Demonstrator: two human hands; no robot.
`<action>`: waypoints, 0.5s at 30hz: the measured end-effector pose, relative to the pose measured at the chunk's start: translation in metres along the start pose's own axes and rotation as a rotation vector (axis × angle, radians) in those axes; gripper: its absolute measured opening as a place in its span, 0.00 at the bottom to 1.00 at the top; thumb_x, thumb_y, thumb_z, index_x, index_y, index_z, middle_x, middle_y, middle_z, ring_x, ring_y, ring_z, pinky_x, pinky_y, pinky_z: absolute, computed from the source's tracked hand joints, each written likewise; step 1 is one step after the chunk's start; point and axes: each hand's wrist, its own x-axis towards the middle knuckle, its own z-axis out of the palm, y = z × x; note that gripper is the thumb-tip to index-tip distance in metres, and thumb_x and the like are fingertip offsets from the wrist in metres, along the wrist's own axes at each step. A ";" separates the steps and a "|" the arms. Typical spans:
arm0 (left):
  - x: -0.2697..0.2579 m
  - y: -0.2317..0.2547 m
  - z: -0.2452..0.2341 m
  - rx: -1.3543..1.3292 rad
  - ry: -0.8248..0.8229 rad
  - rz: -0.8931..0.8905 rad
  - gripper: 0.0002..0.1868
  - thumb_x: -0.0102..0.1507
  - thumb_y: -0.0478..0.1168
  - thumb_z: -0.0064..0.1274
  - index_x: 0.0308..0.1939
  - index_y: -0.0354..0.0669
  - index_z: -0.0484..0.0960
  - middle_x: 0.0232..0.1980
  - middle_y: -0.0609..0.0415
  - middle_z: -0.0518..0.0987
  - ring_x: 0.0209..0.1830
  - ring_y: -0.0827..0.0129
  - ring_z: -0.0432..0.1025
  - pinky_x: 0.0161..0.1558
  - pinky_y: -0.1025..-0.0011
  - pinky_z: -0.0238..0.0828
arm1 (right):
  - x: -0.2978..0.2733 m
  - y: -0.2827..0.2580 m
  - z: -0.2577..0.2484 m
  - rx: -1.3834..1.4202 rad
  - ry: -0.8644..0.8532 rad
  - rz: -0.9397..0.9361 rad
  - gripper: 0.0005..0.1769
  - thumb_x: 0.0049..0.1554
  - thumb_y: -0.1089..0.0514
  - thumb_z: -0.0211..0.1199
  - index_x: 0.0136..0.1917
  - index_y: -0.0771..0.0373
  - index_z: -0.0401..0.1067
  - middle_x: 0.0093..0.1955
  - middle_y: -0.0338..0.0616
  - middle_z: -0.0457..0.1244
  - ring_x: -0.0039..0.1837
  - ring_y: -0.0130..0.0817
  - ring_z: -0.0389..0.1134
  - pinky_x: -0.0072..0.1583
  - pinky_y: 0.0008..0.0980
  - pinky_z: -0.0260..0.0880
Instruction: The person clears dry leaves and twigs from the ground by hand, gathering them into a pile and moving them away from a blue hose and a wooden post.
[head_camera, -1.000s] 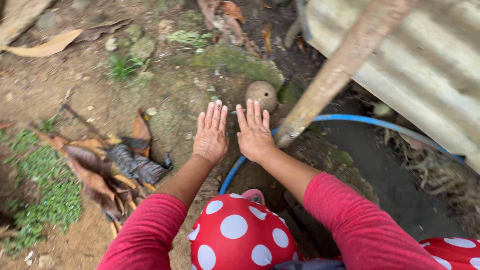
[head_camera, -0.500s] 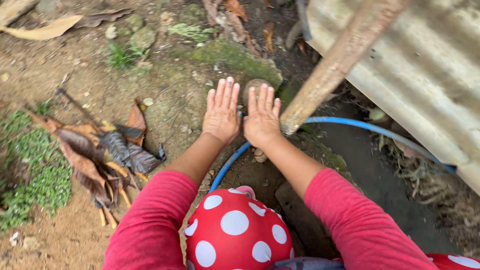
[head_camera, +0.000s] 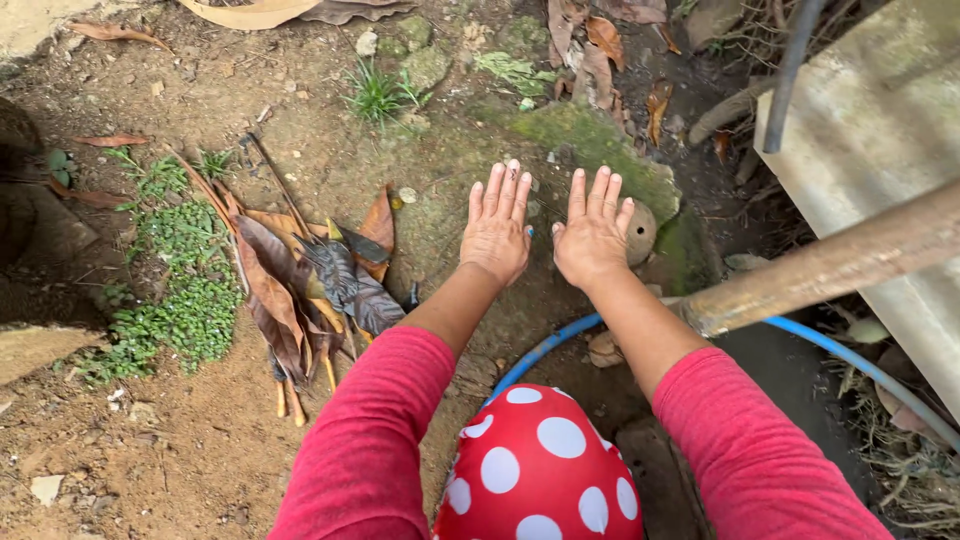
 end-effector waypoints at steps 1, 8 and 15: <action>0.002 -0.006 0.002 -0.020 -0.015 -0.024 0.43 0.68 0.51 0.41 0.81 0.41 0.42 0.85 0.45 0.36 0.85 0.52 0.29 0.79 0.50 0.26 | 0.004 -0.004 0.002 -0.004 -0.013 0.004 0.51 0.61 0.47 0.56 0.84 0.63 0.31 0.86 0.65 0.26 0.86 0.60 0.23 0.78 0.62 0.24; 0.020 -0.022 0.017 -0.031 -0.061 -0.108 0.41 0.69 0.52 0.38 0.82 0.45 0.39 0.85 0.46 0.35 0.85 0.52 0.28 0.79 0.48 0.24 | 0.020 -0.027 0.017 -0.023 -0.063 0.003 0.49 0.62 0.46 0.54 0.85 0.61 0.32 0.86 0.61 0.25 0.86 0.57 0.22 0.78 0.61 0.23; 0.035 -0.009 0.024 -0.017 -0.170 -0.152 0.40 0.70 0.51 0.35 0.82 0.49 0.37 0.85 0.47 0.33 0.85 0.52 0.26 0.78 0.49 0.21 | 0.028 -0.024 0.007 -0.063 -0.153 0.026 0.47 0.63 0.44 0.50 0.84 0.59 0.30 0.86 0.60 0.23 0.85 0.55 0.20 0.78 0.59 0.21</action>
